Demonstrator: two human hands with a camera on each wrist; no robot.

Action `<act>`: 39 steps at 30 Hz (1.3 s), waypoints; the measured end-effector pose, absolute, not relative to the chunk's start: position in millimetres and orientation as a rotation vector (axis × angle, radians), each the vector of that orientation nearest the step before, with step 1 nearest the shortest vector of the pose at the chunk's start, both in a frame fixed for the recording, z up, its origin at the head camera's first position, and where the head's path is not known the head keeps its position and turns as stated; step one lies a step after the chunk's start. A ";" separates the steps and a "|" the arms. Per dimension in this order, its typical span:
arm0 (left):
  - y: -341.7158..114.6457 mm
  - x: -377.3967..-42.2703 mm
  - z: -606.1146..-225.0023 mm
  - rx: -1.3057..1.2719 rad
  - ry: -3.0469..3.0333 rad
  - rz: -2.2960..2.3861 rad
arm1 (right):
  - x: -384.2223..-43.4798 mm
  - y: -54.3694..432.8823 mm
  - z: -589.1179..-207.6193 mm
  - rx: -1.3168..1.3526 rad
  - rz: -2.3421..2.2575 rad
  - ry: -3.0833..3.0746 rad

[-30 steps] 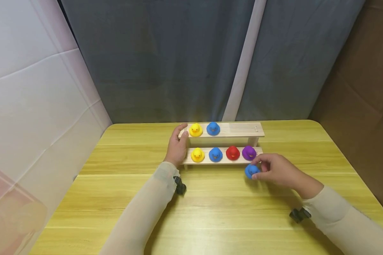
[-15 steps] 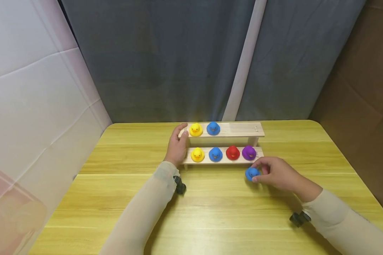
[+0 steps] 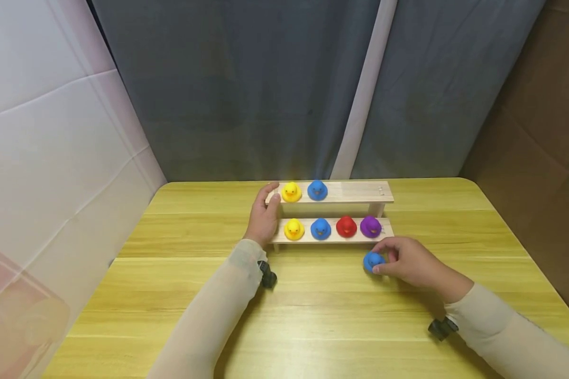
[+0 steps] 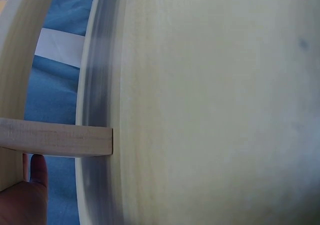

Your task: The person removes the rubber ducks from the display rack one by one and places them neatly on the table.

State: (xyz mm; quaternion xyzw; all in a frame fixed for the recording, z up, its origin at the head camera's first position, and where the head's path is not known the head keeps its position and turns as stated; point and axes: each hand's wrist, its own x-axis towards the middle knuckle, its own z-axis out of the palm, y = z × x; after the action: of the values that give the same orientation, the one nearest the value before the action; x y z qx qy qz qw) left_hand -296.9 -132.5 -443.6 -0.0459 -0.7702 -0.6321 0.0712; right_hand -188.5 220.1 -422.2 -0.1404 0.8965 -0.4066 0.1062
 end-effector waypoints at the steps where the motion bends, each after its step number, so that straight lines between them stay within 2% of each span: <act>1: -132.5 -296.7 -443.4 -0.138 -2.318 -1.899 | -188.6 219.8 -423.1 -0.403 -1.194 2.637; 29: -133.0 -297.0 -442.9 -0.127 -2.330 -1.895 | -189.4 217.8 -429.8 -0.383 -1.116 2.625; 39: -131.9 -296.1 -443.4 -0.128 -2.312 -1.911 | -193.8 217.4 -407.2 -0.425 -1.128 2.661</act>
State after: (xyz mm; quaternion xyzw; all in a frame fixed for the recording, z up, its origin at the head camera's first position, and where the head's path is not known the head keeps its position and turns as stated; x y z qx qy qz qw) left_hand -296.1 -131.9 -443.4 -0.0425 -0.7682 -0.6349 0.0698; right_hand -193.8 217.4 -407.2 -0.1448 0.9054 -0.3837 0.1101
